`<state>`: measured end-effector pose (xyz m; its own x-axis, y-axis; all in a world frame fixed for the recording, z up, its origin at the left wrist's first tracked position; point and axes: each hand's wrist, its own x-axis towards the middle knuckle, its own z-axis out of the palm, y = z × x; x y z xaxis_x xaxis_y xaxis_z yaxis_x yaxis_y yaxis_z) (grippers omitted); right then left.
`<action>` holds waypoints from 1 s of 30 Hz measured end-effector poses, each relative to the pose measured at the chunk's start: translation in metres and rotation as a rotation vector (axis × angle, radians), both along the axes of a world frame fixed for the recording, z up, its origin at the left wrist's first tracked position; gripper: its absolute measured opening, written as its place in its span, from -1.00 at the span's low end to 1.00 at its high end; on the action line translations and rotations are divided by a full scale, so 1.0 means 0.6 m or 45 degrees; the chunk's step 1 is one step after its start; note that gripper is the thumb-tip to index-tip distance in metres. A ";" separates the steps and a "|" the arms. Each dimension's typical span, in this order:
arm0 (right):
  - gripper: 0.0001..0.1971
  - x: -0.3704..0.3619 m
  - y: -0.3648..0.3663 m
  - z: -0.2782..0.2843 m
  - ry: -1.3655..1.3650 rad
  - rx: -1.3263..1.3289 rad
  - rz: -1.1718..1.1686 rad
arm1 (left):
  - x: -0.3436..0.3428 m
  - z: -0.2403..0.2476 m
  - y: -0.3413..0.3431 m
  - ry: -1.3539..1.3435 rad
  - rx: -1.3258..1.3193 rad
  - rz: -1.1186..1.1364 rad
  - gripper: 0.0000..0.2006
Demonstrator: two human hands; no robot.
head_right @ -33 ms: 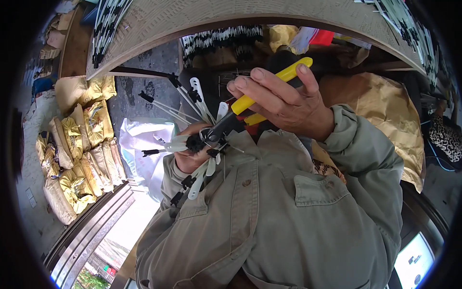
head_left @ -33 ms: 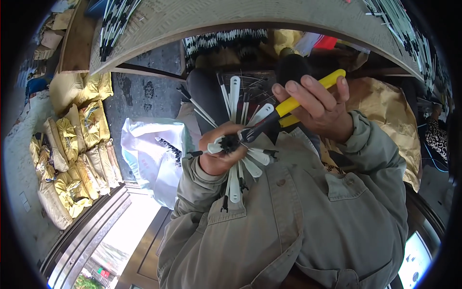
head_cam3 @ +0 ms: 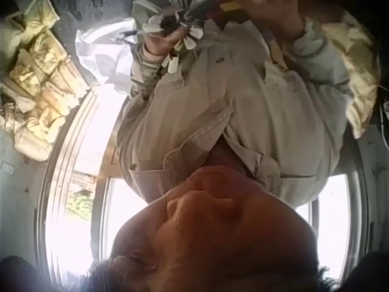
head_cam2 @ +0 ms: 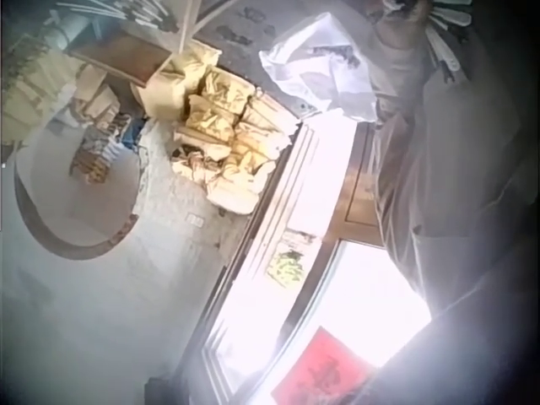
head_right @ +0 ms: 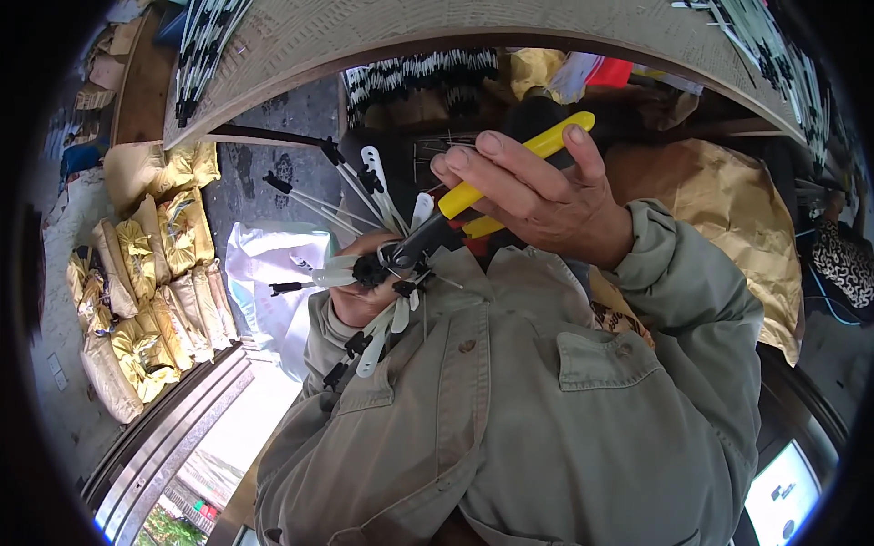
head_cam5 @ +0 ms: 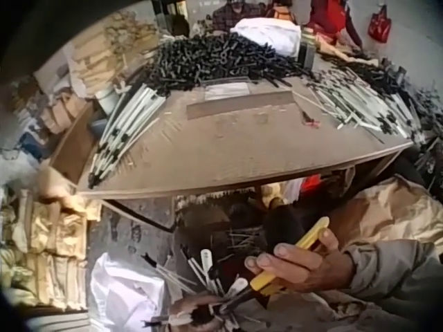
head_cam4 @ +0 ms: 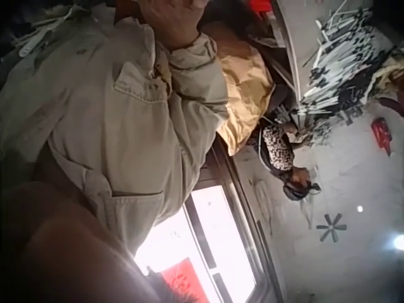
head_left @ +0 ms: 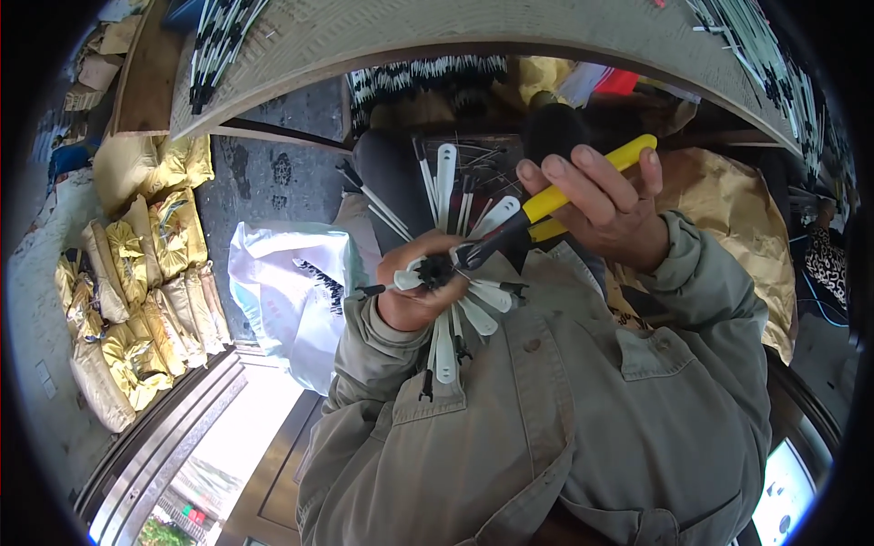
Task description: Assembling metal ribs and plastic components into umbrella mechanisms at a factory workbench.
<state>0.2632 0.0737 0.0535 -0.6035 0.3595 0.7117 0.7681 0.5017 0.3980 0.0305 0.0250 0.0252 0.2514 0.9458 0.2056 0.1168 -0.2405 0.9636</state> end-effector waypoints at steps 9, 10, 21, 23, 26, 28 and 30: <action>-0.79 -0.012 -0.051 -0.013 0.084 -0.550 0.085 | -0.004 0.011 -0.004 -0.083 -0.138 -0.003 -0.78; -0.79 -0.009 -0.052 -0.009 0.082 -0.557 0.093 | -0.005 0.012 -0.004 -0.016 -0.090 -0.010 -0.79; -0.68 0.048 0.017 0.098 0.084 -2.744 0.532 | -0.012 0.033 0.004 0.044 -0.290 -0.270 -0.57; -0.61 0.057 0.035 0.074 0.004 -2.942 0.666 | -0.019 0.025 0.006 0.083 -0.244 -0.394 -0.42; -0.56 0.060 0.010 0.021 0.769 -4.131 0.719 | -0.016 0.016 0.019 -0.149 -0.161 -0.520 -0.41; -0.53 0.050 -0.017 -0.002 0.999 -4.107 0.858 | -0.019 0.010 0.020 -0.202 -0.153 -0.564 -0.42; -0.53 0.050 -0.026 -0.002 1.021 -3.969 0.928 | -0.017 0.005 0.016 -0.281 -0.095 -0.548 -0.47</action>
<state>0.2934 0.0582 0.0523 -0.9481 -0.0469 -0.3146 0.2120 -0.8307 -0.5149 0.0206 0.0343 0.0284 0.5810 0.7797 0.2335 -0.1874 -0.1510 0.9706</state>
